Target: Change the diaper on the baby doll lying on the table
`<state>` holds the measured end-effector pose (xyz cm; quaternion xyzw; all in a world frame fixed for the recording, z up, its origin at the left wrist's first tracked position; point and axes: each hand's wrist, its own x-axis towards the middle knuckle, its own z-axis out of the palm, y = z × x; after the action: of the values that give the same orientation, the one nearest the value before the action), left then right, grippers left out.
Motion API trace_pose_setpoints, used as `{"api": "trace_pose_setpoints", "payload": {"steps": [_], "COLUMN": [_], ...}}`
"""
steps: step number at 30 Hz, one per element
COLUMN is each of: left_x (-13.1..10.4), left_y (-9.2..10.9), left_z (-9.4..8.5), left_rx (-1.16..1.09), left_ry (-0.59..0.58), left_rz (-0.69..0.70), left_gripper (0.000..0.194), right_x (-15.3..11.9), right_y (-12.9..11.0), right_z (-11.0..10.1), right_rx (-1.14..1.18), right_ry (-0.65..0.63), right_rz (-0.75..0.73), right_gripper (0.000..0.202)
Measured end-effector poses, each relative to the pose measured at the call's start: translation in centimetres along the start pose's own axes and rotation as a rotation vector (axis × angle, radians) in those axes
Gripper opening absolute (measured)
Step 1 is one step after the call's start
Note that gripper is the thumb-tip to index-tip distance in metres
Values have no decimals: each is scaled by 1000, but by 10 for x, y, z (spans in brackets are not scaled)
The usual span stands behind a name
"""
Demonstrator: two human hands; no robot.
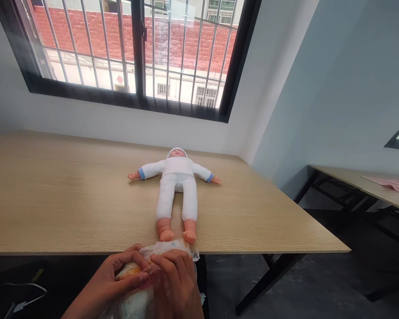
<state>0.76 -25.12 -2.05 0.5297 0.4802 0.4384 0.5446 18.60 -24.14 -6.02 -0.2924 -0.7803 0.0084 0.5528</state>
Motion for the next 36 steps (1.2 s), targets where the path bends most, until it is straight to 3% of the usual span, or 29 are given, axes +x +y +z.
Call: {"api": "trace_pose_setpoints", "payload": {"steps": [8,15,22,29,36], "left_x": [1,-1,2,-1,-1], "left_y": [-3,-1,-8,-9,-13], "left_z": [1,2,2,0,5], "left_rx": [-9,-30,20,30,-4], "left_ry": [-24,-32,-14,-65,-83], "left_rz": [5,13,16,63,9], "left_gripper": [31,32,35,30,36], "right_x": [0,-3,-14,-7,-8], "right_y": [-3,2,14,6,6], "right_z": [-2,-1,9,-4,-4], "right_rx": [43,28,24,47,106], "right_ry": [-93,-102,-53,-169,-157], "right_rz": [58,5,19,96,124], "right_gripper": [46,58,58,62,56]}}
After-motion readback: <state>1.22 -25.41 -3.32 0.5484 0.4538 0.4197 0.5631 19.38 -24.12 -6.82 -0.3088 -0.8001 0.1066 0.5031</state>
